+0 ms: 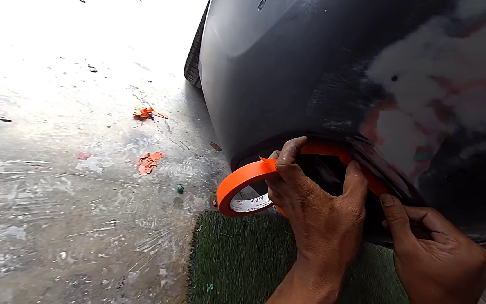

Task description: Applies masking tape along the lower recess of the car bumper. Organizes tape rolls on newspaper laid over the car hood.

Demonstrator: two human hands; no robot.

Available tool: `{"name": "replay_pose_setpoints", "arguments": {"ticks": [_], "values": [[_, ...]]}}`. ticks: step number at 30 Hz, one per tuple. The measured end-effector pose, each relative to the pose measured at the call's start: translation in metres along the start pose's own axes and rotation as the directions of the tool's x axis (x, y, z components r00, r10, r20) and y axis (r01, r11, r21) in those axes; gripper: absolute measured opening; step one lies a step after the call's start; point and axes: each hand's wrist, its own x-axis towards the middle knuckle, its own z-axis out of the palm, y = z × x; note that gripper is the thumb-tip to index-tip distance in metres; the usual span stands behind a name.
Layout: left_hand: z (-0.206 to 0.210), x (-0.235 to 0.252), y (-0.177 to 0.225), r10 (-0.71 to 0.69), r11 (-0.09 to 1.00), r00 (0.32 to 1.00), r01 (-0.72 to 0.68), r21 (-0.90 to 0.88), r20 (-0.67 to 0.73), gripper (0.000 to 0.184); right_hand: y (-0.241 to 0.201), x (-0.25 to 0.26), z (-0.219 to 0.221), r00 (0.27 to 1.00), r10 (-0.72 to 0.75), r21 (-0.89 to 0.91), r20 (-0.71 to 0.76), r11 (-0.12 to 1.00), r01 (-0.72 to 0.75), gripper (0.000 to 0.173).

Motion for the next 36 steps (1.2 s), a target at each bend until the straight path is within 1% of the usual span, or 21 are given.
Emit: {"name": "replay_pose_setpoints", "arguments": {"ticks": [5,8,12,14,17,19,21,23,28,31,34,36], "values": [[0.005,-0.008,0.002,0.013,1.000,1.000,-0.012,0.027,-0.025,0.071,0.001,-0.001,0.000,0.999,0.047,-0.021,-0.005,0.999,-0.047,0.029],[0.013,-0.017,-0.001,0.049,0.999,0.998,-0.049,0.016,-0.050,0.066,0.001,-0.003,0.001,0.996,0.083,-0.006,-0.021,0.997,-0.083,0.029],[0.021,-0.034,-0.006,0.121,0.991,0.992,-0.119,0.062,-0.030,0.059,0.003,-0.005,0.000,0.989,0.144,-0.006,-0.037,0.989,-0.145,0.033],[0.024,-0.041,-0.010,0.167,0.981,0.986,-0.166,0.099,-0.009,0.060,0.014,-0.009,-0.002,0.983,0.184,0.080,-0.020,0.980,-0.182,0.030],[0.026,-0.046,-0.016,0.229,0.963,0.973,-0.229,0.141,0.022,0.062,0.028,-0.024,-0.006,0.976,0.215,0.296,0.045,0.930,-0.219,0.019],[0.026,-0.050,-0.021,0.277,0.945,0.960,-0.279,0.170,0.038,0.064,0.034,-0.033,-0.009,0.973,0.222,0.351,0.064,0.908,-0.230,0.018],[0.027,-0.054,-0.026,0.336,0.919,0.939,-0.343,0.195,0.068,0.066,0.037,-0.038,-0.010,0.971,0.233,0.378,0.058,0.895,-0.237,0.016],[0.028,-0.056,-0.028,0.370,0.905,0.926,-0.378,0.195,0.075,0.065,0.041,-0.039,-0.009,0.965,0.257,0.392,0.042,0.884,-0.253,0.015],[0.028,-0.056,-0.026,0.370,0.906,0.926,-0.378,0.192,0.074,0.067,0.048,-0.037,-0.006,0.943,0.333,0.405,0.023,0.859,-0.313,0.017],[0.028,-0.055,-0.026,0.397,0.896,0.915,-0.402,0.189,0.066,0.065,0.051,-0.036,-0.004,0.931,0.362,0.439,0.050,0.829,-0.346,0.016],[0.028,-0.053,-0.030,0.441,0.877,0.895,-0.445,0.180,0.065,0.058,0.053,-0.033,-0.005,0.928,0.363,0.462,0.079,0.812,-0.357,0.016],[0.026,-0.052,-0.035,0.482,0.856,0.872,-0.490,0.166,0.089,0.048,0.054,-0.032,-0.006,0.922,0.375,0.461,0.091,0.805,-0.373,0.016]]}}
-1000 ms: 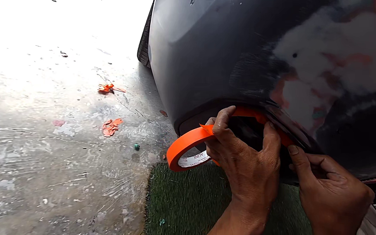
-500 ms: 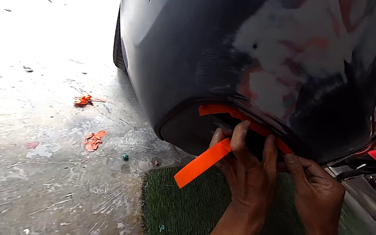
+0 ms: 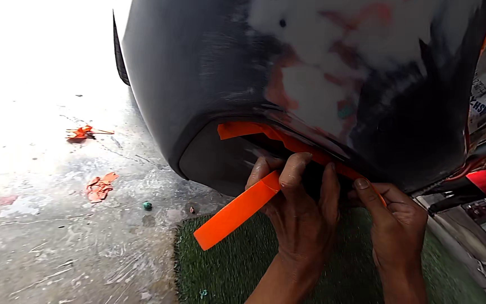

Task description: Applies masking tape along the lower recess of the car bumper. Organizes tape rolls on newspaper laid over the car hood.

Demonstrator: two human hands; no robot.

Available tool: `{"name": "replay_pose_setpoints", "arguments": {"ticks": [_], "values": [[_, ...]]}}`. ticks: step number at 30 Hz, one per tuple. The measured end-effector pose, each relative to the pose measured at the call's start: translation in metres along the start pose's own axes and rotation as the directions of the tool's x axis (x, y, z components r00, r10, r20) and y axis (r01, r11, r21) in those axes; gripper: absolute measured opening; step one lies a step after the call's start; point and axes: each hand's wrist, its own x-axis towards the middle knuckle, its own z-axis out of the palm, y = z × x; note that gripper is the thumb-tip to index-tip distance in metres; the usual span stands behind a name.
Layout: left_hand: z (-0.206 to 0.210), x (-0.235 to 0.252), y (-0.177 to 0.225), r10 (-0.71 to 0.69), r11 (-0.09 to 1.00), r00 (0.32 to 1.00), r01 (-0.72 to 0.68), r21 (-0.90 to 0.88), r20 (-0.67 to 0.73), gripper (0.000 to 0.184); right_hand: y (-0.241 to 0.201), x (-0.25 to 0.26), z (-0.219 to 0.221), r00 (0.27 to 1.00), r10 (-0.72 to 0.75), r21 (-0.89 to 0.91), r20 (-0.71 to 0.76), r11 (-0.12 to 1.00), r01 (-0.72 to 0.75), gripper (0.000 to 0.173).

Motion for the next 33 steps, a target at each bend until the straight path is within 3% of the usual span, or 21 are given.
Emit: {"name": "replay_pose_setpoints", "arguments": {"ticks": [4,9,13,15,19,24,26,29,31,33], "values": [[-0.004,-0.001,-0.015,0.173,0.984,0.983,-0.174,0.030,0.054,0.020,-0.001,0.002,0.001,1.000,0.001,-0.011,-0.009,1.000,-0.001,0.017],[-0.013,0.003,-0.041,0.409,0.898,0.899,-0.427,0.109,0.157,0.028,-0.004,0.002,0.004,0.999,0.033,-0.043,-0.035,0.998,-0.035,0.018],[-0.011,0.014,-0.066,0.599,0.764,0.783,-0.622,0.171,0.167,0.031,-0.002,0.004,0.000,0.991,0.133,-0.065,-0.033,0.989,-0.135,0.027],[-0.010,0.020,-0.062,0.653,0.707,0.737,-0.676,0.209,0.175,0.031,0.002,0.003,-0.004,0.980,0.199,-0.069,-0.027,0.977,-0.200,0.030],[-0.009,0.023,-0.046,0.736,0.589,0.623,-0.782,0.203,0.266,0.029,0.006,-0.002,-0.007,0.974,0.217,-0.007,-0.068,0.976,-0.217,0.021],[0.006,-0.009,-0.025,0.721,0.582,0.583,-0.803,0.130,0.375,0.033,0.010,-0.010,-0.008,0.977,0.113,0.041,-0.179,0.993,-0.107,0.035],[0.009,-0.020,-0.021,0.706,0.573,0.577,-0.806,0.147,0.411,0.036,0.013,-0.010,-0.008,0.970,0.042,0.024,-0.240,0.999,-0.037,0.042],[0.006,-0.012,-0.029,0.716,0.613,0.610,-0.782,0.113,0.338,0.034,0.008,-0.014,-0.005,0.948,-0.108,-0.059,-0.300,0.994,0.095,0.047],[-0.004,0.001,-0.043,0.659,0.724,0.719,-0.686,0.075,0.218,0.027,0.004,-0.015,0.004,0.917,-0.281,-0.133,-0.282,0.958,0.253,0.045],[-0.026,0.013,-0.055,0.477,0.871,0.872,-0.486,0.076,0.107,0.024,-0.003,-0.013,0.019,0.860,-0.455,-0.210,-0.229,0.886,0.413,0.045]]}}
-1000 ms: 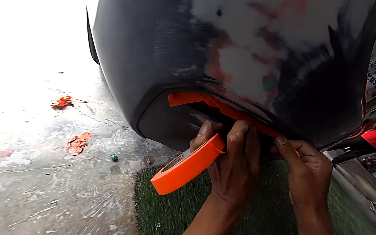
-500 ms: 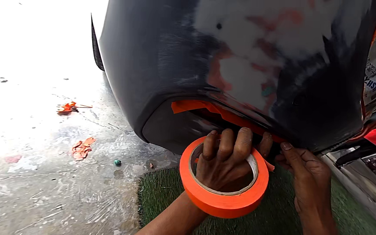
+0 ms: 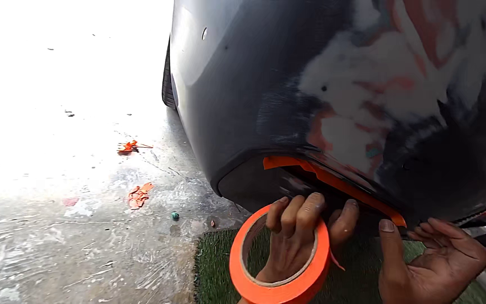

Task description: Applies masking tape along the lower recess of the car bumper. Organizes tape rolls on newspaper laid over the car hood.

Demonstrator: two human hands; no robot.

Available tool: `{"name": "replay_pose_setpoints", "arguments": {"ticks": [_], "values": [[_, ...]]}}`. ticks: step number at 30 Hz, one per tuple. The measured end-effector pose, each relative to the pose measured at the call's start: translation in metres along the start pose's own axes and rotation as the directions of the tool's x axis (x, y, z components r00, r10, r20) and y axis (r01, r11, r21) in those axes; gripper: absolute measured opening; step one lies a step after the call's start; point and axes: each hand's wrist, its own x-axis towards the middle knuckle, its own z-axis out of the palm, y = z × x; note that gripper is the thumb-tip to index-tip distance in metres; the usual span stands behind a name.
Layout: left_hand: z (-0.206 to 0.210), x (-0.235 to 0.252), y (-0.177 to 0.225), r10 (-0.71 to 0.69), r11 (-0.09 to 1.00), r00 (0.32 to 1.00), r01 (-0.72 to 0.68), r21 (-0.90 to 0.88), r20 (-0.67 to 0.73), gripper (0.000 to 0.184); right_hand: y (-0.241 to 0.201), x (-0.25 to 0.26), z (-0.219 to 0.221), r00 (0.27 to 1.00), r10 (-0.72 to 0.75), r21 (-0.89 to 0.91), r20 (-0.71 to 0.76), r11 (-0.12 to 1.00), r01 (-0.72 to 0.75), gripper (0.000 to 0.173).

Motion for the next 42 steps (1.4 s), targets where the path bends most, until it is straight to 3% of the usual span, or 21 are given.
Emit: {"name": "replay_pose_setpoints", "arguments": {"ticks": [2,4,6,10,22,26,31,37,42], "values": [[-0.026,0.007,-0.016,-0.288,0.958,0.954,0.286,-0.031,-0.090,0.019,-0.019,0.012,0.022,0.982,-0.186,-0.033,0.002,0.982,0.186,0.046],[-0.045,0.017,-0.030,-0.518,0.855,0.843,0.518,-0.039,-0.144,0.020,-0.043,0.026,0.044,0.948,-0.317,-0.065,-0.002,0.946,0.316,0.051],[-0.052,0.024,-0.038,-0.629,0.776,0.768,0.629,-0.043,-0.120,0.024,-0.065,0.039,0.061,0.927,-0.373,-0.095,0.040,0.922,0.375,0.052],[-0.050,0.041,-0.037,-0.662,0.746,0.749,0.658,-0.101,-0.016,0.025,-0.093,0.054,0.081,0.906,-0.394,-0.142,0.153,0.899,0.415,0.047],[-0.046,0.064,-0.020,-0.743,0.604,0.654,0.746,-0.279,0.140,0.014,-0.104,0.074,0.096,0.818,-0.457,-0.180,0.349,0.824,0.538,0.050],[-0.042,0.060,-0.021,-0.789,0.549,0.599,0.787,-0.281,0.137,0.016,-0.107,0.083,0.094,0.795,-0.456,-0.213,0.400,0.797,0.565,0.056],[-0.041,0.050,-0.023,-0.789,0.595,0.614,0.759,-0.263,-0.015,0.021,-0.111,0.087,0.096,0.761,-0.488,-0.221,0.427,0.760,0.611,0.056],[-0.048,0.048,-0.037,-0.799,0.583,0.597,0.740,-0.335,-0.071,0.025,-0.131,0.095,0.103,0.628,-0.599,-0.130,0.497,0.664,0.736,0.045],[-0.049,0.051,-0.034,-0.789,0.592,0.612,0.735,-0.330,-0.053,0.024,-0.146,0.105,0.106,0.423,-0.689,-0.005,0.589,0.521,0.854,0.038]]}}
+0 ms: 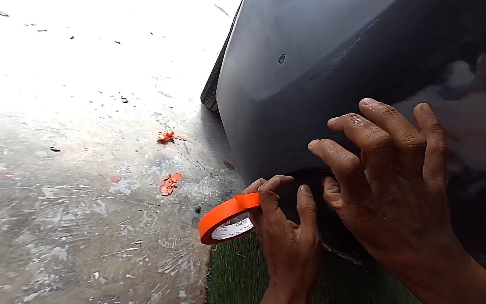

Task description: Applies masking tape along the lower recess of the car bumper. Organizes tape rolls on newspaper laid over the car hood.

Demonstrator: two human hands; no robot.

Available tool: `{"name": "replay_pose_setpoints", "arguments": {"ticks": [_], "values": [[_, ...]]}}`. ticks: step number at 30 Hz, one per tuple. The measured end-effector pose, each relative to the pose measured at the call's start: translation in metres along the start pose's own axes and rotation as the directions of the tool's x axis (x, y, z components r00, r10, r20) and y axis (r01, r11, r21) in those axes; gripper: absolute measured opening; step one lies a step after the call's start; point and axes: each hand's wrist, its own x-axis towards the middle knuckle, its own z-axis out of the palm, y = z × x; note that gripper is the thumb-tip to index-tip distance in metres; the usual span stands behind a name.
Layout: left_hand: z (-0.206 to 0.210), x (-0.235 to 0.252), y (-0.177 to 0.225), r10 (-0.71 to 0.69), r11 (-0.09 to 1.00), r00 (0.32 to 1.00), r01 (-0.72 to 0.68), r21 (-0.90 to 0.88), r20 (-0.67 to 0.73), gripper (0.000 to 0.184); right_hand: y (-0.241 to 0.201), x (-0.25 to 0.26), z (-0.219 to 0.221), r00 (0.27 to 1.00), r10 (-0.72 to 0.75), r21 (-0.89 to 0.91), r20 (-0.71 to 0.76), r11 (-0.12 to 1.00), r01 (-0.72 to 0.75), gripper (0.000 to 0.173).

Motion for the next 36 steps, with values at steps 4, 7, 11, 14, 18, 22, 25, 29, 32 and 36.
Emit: {"name": "replay_pose_setpoints", "arguments": {"ticks": [4,7,11,14,18,22,25,29,32,36], "values": [[-0.002,0.001,0.002,-0.022,0.999,1.000,0.021,0.027,0.012,0.024,0.010,-0.006,0.003,0.999,-0.018,0.064,-0.039,0.998,0.020,0.039],[0.001,0.002,0.005,-0.035,0.998,0.999,0.033,0.045,0.041,0.028,0.018,-0.045,0.010,0.966,0.202,0.144,-0.161,0.973,-0.179,0.046],[0.008,0.004,0.008,0.001,0.997,0.996,-0.007,0.072,0.085,0.039,0.020,-0.094,0.015,0.842,0.512,0.240,-0.170,0.850,-0.469,0.070],[0.014,0.001,0.007,0.017,0.995,0.993,-0.027,0.092,0.115,0.045,0.013,-0.092,0.021,0.789,0.558,0.249,-0.255,0.827,-0.505,0.057],[0.022,-0.005,0.004,0.007,0.997,0.993,-0.017,0.079,0.121,0.049,0.010,-0.079,0.031,0.797,0.522,0.223,-0.303,0.852,-0.474,0.044],[0.024,-0.005,0.006,0.019,0.999,0.994,-0.025,0.049,0.104,0.049,0.002,-0.064,0.028,0.771,0.574,0.247,-0.275,0.817,-0.520,0.052],[0.021,-0.003,0.010,0.059,0.998,0.993,-0.061,0.012,0.106,0.038,-0.003,-0.055,0.027,0.770,0.595,0.227,-0.232,0.803,-0.551,0.055],[0.011,0.002,0.013,0.108,0.994,0.985,-0.104,-0.042,0.131,0.038,0.010,-0.097,0.028,0.705,0.662,0.216,-0.254,0.749,-0.626,0.068],[0.004,0.000,0.010,0.116,0.993,0.984,-0.110,-0.052,0.136,0.037,0.023,-0.160,0.033,0.594,0.760,0.251,-0.266,0.649,-0.718,0.077],[-0.004,-0.010,0.005,0.110,0.994,0.980,-0.105,-0.041,0.165,0.038,0.032,-0.217,0.037,0.446,0.851,0.335,-0.278,0.521,-0.785,0.095]]}}
